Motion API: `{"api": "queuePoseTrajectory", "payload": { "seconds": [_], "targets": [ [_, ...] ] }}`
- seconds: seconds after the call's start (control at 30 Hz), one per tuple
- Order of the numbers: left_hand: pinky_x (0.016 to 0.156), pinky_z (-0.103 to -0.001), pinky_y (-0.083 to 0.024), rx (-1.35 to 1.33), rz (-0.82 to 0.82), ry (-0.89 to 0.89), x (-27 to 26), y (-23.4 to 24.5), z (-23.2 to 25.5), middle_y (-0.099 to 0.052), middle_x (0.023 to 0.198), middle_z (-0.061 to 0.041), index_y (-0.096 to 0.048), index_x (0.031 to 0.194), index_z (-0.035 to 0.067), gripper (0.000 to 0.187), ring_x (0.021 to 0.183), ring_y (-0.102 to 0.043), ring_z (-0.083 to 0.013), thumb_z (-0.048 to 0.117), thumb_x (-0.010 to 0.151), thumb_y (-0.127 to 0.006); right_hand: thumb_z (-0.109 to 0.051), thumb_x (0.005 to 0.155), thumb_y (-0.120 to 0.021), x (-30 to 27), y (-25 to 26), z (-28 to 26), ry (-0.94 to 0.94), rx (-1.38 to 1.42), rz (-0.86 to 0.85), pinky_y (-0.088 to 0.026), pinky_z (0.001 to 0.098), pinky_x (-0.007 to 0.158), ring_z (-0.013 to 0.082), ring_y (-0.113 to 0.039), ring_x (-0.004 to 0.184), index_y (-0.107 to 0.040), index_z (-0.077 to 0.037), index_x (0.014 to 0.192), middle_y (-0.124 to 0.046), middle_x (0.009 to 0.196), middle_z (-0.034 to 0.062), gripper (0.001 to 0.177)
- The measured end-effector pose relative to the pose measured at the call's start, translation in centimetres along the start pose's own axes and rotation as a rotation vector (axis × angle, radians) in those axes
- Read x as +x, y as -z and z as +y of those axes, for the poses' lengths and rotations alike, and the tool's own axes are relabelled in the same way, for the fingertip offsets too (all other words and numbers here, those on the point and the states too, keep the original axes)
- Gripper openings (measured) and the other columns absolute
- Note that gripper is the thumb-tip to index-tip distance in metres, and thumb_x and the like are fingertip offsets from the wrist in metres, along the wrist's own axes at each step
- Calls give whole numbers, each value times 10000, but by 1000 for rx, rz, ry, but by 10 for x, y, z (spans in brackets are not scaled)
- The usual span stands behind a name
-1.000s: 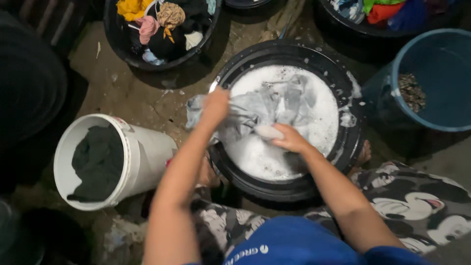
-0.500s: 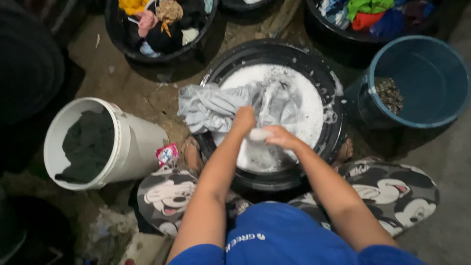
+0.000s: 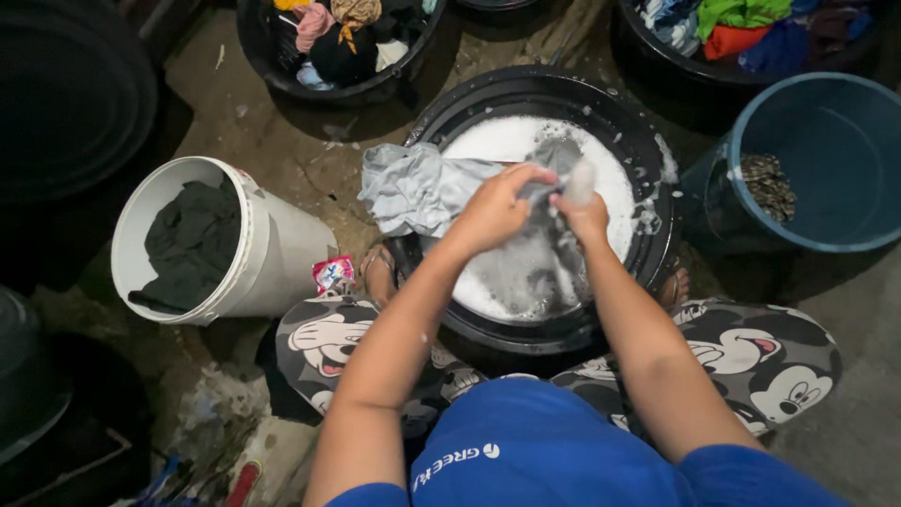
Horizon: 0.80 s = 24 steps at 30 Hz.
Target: The person washes clothes by hand in a basin of soapy water using a wooden scrubbing board. They scrub a grey garment against the board, rinse it in the sudsy water, and then lift the board out of the basin.
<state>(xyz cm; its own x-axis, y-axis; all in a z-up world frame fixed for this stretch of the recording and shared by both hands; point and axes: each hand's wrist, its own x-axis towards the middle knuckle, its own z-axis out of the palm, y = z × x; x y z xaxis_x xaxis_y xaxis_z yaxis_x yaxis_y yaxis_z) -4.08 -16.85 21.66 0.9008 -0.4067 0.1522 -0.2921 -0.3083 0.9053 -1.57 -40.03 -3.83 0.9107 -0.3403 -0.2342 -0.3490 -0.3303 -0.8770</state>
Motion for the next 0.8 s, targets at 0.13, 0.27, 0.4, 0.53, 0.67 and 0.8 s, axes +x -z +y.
{"api": "queuePoseTrajectory", "payload": {
  "seconds": [0.13,0.27,0.4,0.53,0.67,0.8],
  "targets": [
    [1133,-370,-476,-93,34,-101,3,7,50,-694,1259,-128,-676,1222,62,471,1264,-643,-293,-26,797,-494,-318,749,-823,0,-14,12,-23,-210,-101,-546,384,782,246,-724,833,-737,-92,1114,-777,949,154,438],
    [1096,-376,-505,-192,0,-116,10,1,76,-684,1254,-117,-684,1234,83,448,1237,-657,-288,13,823,-523,-516,950,-687,-19,-10,14,-264,-222,-132,-530,394,762,255,-697,878,-699,-93,1223,-747,1043,147,504],
    [1000,-379,-527,29,97,-146,32,-16,50,-706,1170,-106,-681,1162,92,376,1138,-680,-298,52,796,-606,-355,900,-704,-16,5,17,-549,631,-328,-538,399,638,244,-691,835,-625,-120,1308,-723,1064,87,477],
    [858,-454,-544,427,318,125,55,-33,-65,-741,1069,-119,-698,1044,156,212,1022,-703,-347,74,864,-623,-144,858,-701,36,24,-16,-500,924,-424,-604,434,678,262,-721,852,-604,-92,1220,-702,1013,92,378],
    [899,-496,-519,707,605,146,24,5,-198,-672,1235,-227,-641,1310,88,421,1087,-664,-419,48,915,-502,-11,804,-721,43,67,-76,-265,1029,-370,-555,425,637,235,-680,816,-602,-105,1147,-657,947,65,375],
    [873,-514,-516,725,541,778,-26,40,-264,-568,1319,-277,-616,1281,117,414,1039,-645,-455,234,885,-646,27,806,-724,31,70,-118,-148,1026,-377,-603,400,815,231,-687,907,-621,-47,1138,-659,984,70,355]
  ]
}}
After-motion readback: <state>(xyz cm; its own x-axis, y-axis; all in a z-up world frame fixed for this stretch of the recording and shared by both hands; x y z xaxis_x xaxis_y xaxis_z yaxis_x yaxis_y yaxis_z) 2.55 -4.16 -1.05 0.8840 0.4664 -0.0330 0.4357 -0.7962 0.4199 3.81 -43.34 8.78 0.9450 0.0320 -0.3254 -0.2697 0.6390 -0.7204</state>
